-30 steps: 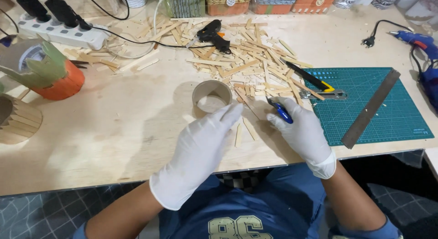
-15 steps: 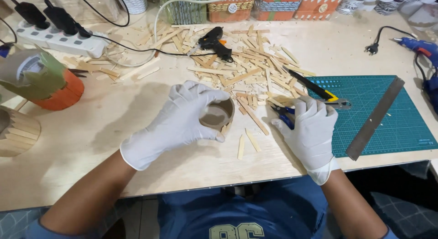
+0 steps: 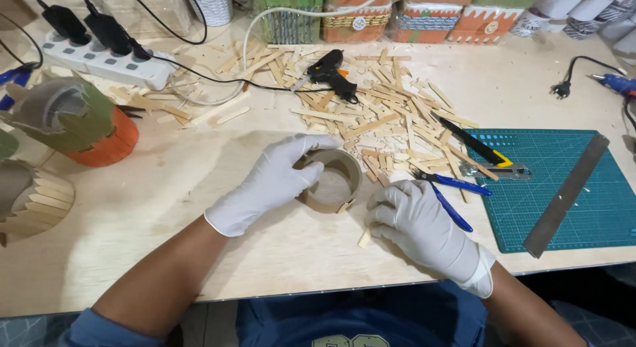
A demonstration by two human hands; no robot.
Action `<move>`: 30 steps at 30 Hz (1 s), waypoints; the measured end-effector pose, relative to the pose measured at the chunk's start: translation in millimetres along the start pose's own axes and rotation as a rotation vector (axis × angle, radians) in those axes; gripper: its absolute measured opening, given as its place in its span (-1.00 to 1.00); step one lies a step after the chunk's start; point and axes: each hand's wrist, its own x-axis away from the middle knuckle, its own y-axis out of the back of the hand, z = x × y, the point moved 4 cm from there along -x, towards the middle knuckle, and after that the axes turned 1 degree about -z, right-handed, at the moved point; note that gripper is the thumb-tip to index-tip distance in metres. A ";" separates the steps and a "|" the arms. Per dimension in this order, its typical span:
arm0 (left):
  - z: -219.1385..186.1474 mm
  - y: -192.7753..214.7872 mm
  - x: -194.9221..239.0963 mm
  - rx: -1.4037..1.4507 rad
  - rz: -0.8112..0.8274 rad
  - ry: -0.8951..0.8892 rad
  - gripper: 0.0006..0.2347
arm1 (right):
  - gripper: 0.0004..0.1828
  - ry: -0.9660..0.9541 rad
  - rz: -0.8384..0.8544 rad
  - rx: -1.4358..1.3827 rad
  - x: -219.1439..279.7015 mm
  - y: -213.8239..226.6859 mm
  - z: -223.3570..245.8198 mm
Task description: Trimming small wooden sticks to a specific length using pliers and fitting them onto a cardboard base.
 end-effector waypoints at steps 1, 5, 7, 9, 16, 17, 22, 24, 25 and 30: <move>2.0 1.2 -0.5 0.000 -0.003 0.000 -0.67 | -0.69 0.003 0.000 0.001 -4.5 1.0 -1.4; 3.6 7.7 0.4 -0.040 -0.071 -0.078 -0.70 | -0.69 0.062 0.141 0.010 -21.0 6.1 -3.2; 5.0 8.5 2.1 -0.039 -0.085 -0.094 -0.68 | -0.70 0.064 0.188 -0.003 -28.8 7.8 -11.8; 6.3 6.7 3.7 -0.042 -0.093 -0.108 -0.71 | -0.79 0.004 0.169 -0.447 -36.5 8.8 -29.3; -0.1 8.3 -4.5 -0.009 -0.122 0.003 -0.84 | -0.87 -0.406 0.080 -0.304 -101.9 50.1 -68.0; 8.7 9.4 -8.9 0.026 -0.157 0.023 -0.85 | -0.87 -0.407 0.080 -0.357 -117.7 48.7 -64.5; 47.1 16.4 -19.2 0.147 -0.273 0.125 -0.87 | -0.85 -0.355 0.040 -0.381 -174.5 32.9 -45.8; 49.3 19.5 -18.8 0.177 -0.313 0.139 -0.83 | -0.80 -0.345 0.027 -0.362 -189.4 31.2 -42.5; 59.2 14.2 -21.5 0.179 -0.314 0.138 -0.83 | -0.80 -0.344 0.028 -0.360 -194.3 26.4 -41.5; 56.7 17.1 -21.6 0.249 -0.412 0.239 -0.85 | -0.70 -0.514 -0.043 -0.652 -206.7 45.4 -16.7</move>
